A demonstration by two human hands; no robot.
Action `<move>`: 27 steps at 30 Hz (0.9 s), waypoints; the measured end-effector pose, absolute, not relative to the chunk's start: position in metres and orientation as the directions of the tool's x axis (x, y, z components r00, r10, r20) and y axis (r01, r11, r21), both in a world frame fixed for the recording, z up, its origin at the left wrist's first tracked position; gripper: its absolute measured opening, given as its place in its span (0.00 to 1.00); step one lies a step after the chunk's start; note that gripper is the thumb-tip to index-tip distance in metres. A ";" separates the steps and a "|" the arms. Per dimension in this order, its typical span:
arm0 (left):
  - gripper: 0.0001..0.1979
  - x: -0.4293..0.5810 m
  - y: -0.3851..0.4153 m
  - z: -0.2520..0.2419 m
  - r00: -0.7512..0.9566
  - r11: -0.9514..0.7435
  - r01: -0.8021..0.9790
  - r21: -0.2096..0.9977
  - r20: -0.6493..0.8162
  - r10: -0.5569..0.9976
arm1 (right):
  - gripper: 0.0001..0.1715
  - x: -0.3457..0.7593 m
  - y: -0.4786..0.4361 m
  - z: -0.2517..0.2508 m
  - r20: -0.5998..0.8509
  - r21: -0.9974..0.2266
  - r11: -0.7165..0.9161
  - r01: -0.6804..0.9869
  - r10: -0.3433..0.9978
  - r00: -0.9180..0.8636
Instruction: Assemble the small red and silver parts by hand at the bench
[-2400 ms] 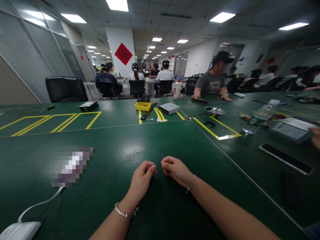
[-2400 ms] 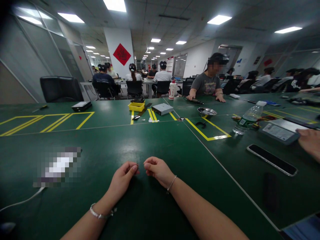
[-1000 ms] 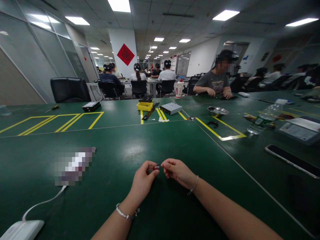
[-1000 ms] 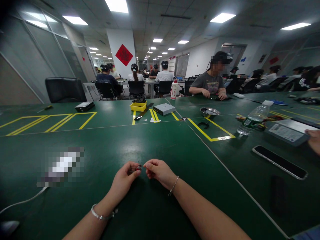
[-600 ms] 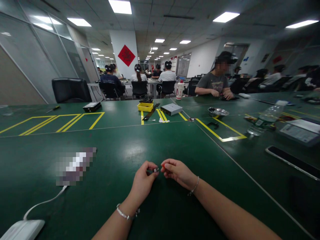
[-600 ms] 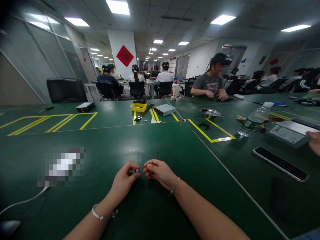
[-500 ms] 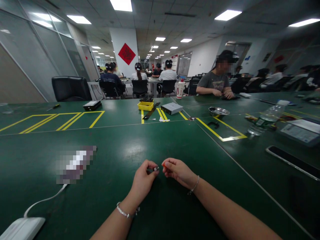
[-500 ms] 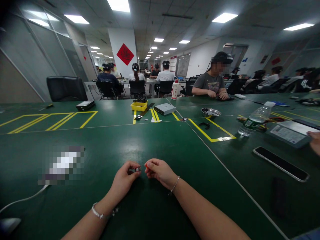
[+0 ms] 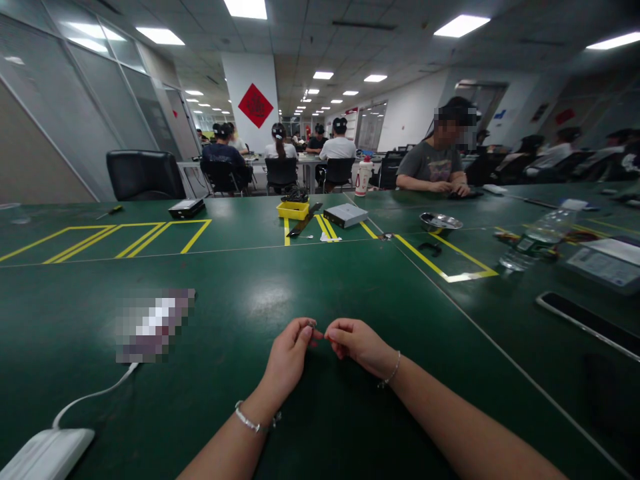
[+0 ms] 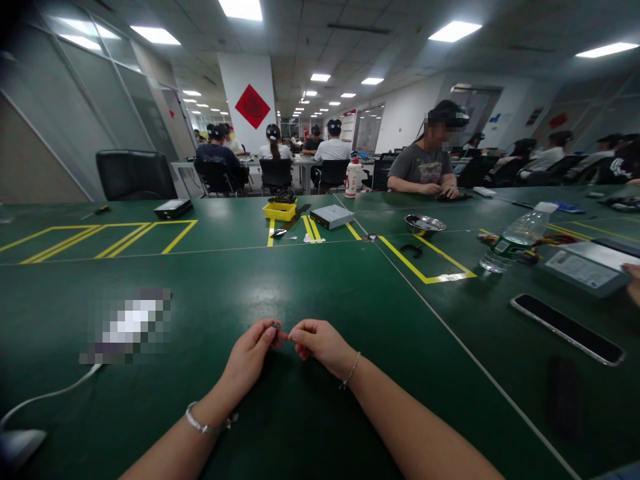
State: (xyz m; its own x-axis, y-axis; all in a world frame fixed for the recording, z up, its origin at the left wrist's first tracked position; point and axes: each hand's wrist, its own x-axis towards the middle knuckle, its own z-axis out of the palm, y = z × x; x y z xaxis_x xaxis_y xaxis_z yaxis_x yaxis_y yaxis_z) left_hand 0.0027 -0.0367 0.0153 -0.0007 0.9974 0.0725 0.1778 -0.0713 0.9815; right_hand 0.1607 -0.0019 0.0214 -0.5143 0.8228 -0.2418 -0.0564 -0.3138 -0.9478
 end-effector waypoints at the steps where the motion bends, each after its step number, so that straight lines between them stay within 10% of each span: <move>1: 0.11 0.003 -0.037 0.016 0.003 -0.072 0.180 0.981 0.073 0.997 | 0.13 0.161 -0.002 0.021 -0.237 -0.949 -0.310 -0.056 0.822 -0.518; 27: 0.12 0.002 -0.038 0.019 0.027 -0.129 0.262 0.956 0.127 0.992 | 0.13 0.165 0.000 0.020 -0.225 -0.921 -0.366 -0.130 0.776 -0.590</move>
